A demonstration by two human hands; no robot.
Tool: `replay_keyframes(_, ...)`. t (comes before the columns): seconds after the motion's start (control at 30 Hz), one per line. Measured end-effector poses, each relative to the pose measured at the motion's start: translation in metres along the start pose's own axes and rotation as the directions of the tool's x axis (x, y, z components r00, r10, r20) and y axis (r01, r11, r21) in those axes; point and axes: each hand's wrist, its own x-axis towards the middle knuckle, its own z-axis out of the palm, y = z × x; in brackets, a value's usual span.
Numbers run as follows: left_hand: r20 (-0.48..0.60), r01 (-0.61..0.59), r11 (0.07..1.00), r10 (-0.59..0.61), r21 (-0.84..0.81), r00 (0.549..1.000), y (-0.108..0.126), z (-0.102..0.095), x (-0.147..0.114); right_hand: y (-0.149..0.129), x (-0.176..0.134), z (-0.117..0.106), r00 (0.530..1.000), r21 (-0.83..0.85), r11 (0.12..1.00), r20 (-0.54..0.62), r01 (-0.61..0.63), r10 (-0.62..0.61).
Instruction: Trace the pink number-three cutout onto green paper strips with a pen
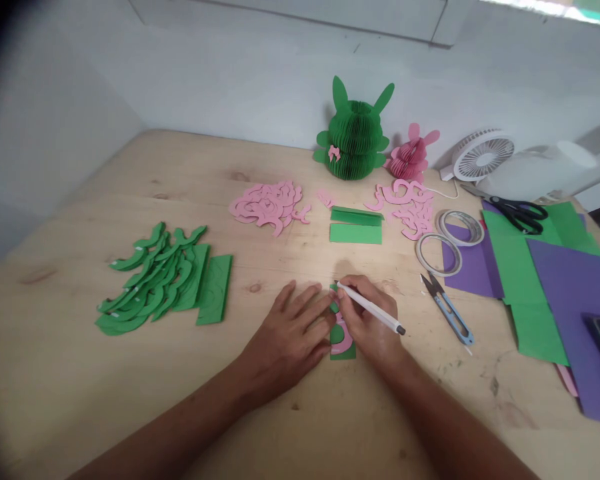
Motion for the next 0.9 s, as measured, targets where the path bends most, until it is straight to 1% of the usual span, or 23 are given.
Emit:
replay_keyframes(0.27, 0.015, -0.002, 1.000, 0.001, 0.005, 1.000, 0.0008, -0.0014, 0.0006, -0.0005, -0.0010, 0.0001, 1.000, 0.000, 1.000, -0.002, 0.000, 0.000)
replay_keyframes(0.53, -0.001, 0.002, 1.000, -0.002, 0.017, 1.000, 0.0004, -0.0003, 0.0004, 0.0011, -0.0009, 0.0005, 1.000, 0.011, 1.000, -0.011, 0.012, -0.012)
replay_keyframes(0.7, 0.011, 0.009, 1.000, -0.009, 0.010, 1.000, 0.0011, -0.0021, 0.0005, -0.0004, -0.0007, 0.0008, 1.000, -0.001, 1.000, -0.016, 0.025, -0.025)
replay_keyframes(0.9, 0.023, 0.004, 1.000, -0.004, 0.013, 1.000, 0.0007, -0.0015, -0.0005, 0.0001, -0.0013, 0.0007, 1.000, -0.008, 1.000, -0.011, 0.013, -0.013)
